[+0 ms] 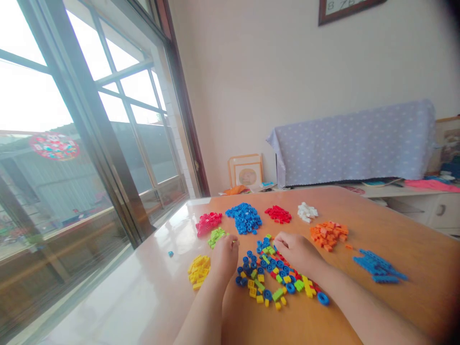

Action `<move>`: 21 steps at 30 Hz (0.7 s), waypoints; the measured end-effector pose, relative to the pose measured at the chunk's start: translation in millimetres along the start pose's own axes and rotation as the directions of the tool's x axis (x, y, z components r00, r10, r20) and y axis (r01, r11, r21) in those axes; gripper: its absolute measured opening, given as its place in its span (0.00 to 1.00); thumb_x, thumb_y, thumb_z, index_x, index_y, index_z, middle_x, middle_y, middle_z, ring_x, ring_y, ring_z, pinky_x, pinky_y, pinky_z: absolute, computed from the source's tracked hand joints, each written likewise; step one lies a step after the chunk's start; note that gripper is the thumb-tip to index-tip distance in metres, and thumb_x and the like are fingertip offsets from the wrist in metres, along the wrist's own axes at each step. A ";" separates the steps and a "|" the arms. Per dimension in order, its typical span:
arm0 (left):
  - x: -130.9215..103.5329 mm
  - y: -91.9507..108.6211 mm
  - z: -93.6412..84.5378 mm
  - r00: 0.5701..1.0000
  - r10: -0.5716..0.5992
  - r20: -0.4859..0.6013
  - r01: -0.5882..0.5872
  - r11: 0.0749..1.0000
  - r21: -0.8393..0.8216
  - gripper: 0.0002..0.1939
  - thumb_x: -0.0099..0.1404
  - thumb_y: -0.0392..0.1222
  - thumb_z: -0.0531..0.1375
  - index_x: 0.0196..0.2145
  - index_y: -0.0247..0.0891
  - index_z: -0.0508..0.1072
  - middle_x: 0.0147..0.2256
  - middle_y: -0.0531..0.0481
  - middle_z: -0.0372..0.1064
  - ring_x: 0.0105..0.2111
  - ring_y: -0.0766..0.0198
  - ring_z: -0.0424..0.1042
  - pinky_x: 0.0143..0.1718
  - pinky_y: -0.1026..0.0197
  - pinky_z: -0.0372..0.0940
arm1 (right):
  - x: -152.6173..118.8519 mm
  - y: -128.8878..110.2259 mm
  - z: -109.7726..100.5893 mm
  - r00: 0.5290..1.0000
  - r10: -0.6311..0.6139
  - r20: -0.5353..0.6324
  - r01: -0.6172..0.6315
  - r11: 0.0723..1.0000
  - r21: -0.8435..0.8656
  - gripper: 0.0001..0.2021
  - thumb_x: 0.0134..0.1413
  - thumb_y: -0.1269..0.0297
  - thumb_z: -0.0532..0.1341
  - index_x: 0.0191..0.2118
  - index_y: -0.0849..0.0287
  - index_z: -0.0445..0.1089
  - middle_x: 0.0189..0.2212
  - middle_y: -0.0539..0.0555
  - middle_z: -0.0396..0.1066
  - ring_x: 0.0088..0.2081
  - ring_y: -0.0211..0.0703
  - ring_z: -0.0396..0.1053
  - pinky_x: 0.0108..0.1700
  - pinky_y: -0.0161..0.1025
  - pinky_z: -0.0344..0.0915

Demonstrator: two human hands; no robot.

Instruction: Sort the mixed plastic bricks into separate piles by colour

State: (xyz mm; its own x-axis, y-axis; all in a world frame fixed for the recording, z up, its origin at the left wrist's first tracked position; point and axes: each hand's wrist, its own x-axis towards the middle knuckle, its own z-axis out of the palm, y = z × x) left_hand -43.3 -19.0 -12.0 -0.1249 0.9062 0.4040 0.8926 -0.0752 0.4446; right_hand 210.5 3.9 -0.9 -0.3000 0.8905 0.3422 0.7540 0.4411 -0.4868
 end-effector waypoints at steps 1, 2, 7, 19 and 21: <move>0.7 -3.1 0.6 1.000 0.001 0.004 -0.001 0.999 0.039 0.10 0.66 0.39 0.54 0.34 0.39 0.75 0.36 0.45 0.73 0.39 0.60 0.70 0.37 0.64 0.57 | 0.4 0.5 0.7 1.000 -0.002 0.002 0.002 1.000 0.003 0.16 0.63 0.54 0.50 0.30 0.54 0.68 0.23 0.47 0.70 0.26 0.38 0.64 0.28 0.35 0.45; 1.1 -6.0 1.7 1.000 -0.003 0.018 0.002 0.997 0.074 0.10 0.66 0.38 0.54 0.33 0.39 0.74 0.36 0.45 0.73 0.38 0.60 0.70 0.37 0.63 0.57 | 0.7 0.8 1.3 1.000 -0.003 0.006 0.003 1.000 0.008 0.16 0.63 0.54 0.50 0.30 0.54 0.68 0.23 0.47 0.70 0.26 0.38 0.64 0.28 0.35 0.45; 0.7 -12.9 5.8 0.995 -0.081 0.064 0.070 0.985 0.155 0.10 0.64 0.35 0.53 0.34 0.38 0.74 0.36 0.43 0.74 0.40 0.57 0.72 0.39 0.62 0.59 | 1.3 0.7 0.9 1.000 0.001 0.011 -0.001 0.999 0.035 0.16 0.62 0.54 0.51 0.29 0.54 0.67 0.22 0.47 0.70 0.26 0.38 0.64 0.28 0.34 0.46; -2.5 0.3 10.2 0.991 0.031 0.131 -0.006 0.982 -0.190 0.13 0.66 0.36 0.51 0.43 0.40 0.74 0.42 0.46 0.76 0.43 0.60 0.73 0.42 0.63 0.62 | 1.9 2.4 -0.3 1.000 -0.017 -0.023 0.018 0.998 0.061 0.16 0.63 0.55 0.50 0.30 0.54 0.71 0.22 0.48 0.70 0.26 0.38 0.64 0.29 0.35 0.48; -4.0 1.9 9.8 0.983 0.061 0.175 -0.031 0.984 -0.174 0.13 0.66 0.36 0.51 0.41 0.40 0.75 0.41 0.47 0.77 0.42 0.60 0.73 0.40 0.64 0.62 | 1.9 2.8 0.5 1.000 -0.019 -0.023 0.021 0.997 0.068 0.16 0.63 0.55 0.50 0.31 0.54 0.71 0.23 0.48 0.70 0.26 0.38 0.64 0.29 0.34 0.47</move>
State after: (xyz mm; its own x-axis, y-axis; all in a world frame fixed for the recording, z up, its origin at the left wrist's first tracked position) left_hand -36.9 -18.7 -20.6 0.0077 0.9586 0.2848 0.8071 -0.1741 0.5642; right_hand 211.7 6.8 -2.0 -0.3008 0.8791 0.3698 0.7064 0.4659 -0.5328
